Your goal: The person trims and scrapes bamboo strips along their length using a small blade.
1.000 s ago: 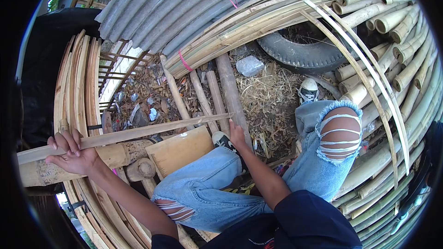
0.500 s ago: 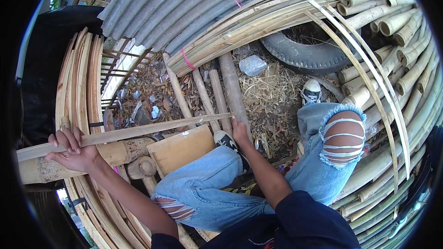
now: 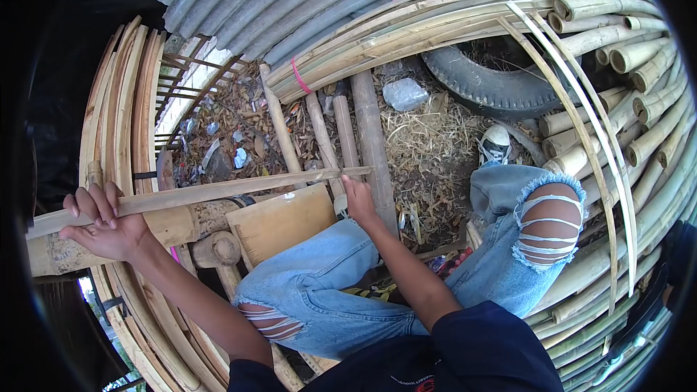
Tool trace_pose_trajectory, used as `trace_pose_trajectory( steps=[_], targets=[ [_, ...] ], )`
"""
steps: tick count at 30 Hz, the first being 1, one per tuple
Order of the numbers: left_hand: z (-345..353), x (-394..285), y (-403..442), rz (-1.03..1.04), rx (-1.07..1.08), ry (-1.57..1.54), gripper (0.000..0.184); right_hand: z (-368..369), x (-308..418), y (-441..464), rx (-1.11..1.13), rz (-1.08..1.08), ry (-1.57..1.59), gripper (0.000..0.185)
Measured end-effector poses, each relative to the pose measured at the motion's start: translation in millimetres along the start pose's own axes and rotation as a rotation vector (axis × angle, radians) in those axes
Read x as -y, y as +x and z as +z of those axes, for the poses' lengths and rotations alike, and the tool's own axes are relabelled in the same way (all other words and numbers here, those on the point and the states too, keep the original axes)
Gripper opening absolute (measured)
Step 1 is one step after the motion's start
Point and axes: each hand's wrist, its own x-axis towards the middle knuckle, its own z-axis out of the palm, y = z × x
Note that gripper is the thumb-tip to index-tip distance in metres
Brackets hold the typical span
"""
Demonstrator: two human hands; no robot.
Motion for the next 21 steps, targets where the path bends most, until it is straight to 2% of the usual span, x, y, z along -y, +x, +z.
trace_pose_trajectory(
  steps=[1, 3, 5, 7, 9, 10, 12, 15, 16, 17, 19, 21],
  targets=[
    [0, -1, 0, 0.002, -0.002, -0.007, 0.044, -5, -16, 3, 0.005, -0.003, 0.005, 0.056],
    [6, -1, -4, 0.018, -0.048, 0.025, 0.044, -22, -55, 9, -0.022, 0.431, -0.261, 0.056],
    [6, 2, 4, 0.043, -0.072, 0.03, 0.044, -14, -66, 21, -0.084, 0.392, -0.279, 0.058],
    [-3, -2, 0, -0.002, 0.007, -0.042, 0.043, -19, -55, 14, -0.114, 0.378, -0.331, 0.06],
    [-3, 0, -1, 0.02, -0.019, -0.008, 0.043, -21, -14, 13, -0.003, 0.2, -0.122, 0.055],
    [-4, 0, 0, 0.026, -0.01, 0.008, 0.043, -17, 3, 12, -0.002, 0.208, -0.125, 0.055],
    [-7, 0, -2, 0.02, -0.001, 0.037, 0.043, -5, 22, 5, 0.118, 0.068, 0.05, 0.056],
    [-9, -1, 0, 0.017, -0.002, 0.015, 0.044, -3, 8, 4, 0.012, -0.016, -0.024, 0.056],
    [-9, -1, 0, 0.022, -0.003, 0.016, 0.044, -1, -32, 10, -0.06, 0.294, -0.09, 0.058],
    [-10, -2, 0, 0.01, 0.004, -0.004, 0.044, -8, -62, 12, -0.06, 0.289, -0.09, 0.058],
    [-6, 1, 4, 0.011, 0.022, -0.035, 0.044, -21, -87, 24, -0.01, 0.341, -0.389, 0.06],
    [1, 0, 0, 0.015, -0.013, 0.019, 0.044, -18, -86, 29, -0.031, 0.362, -0.289, 0.06]
  ],
)
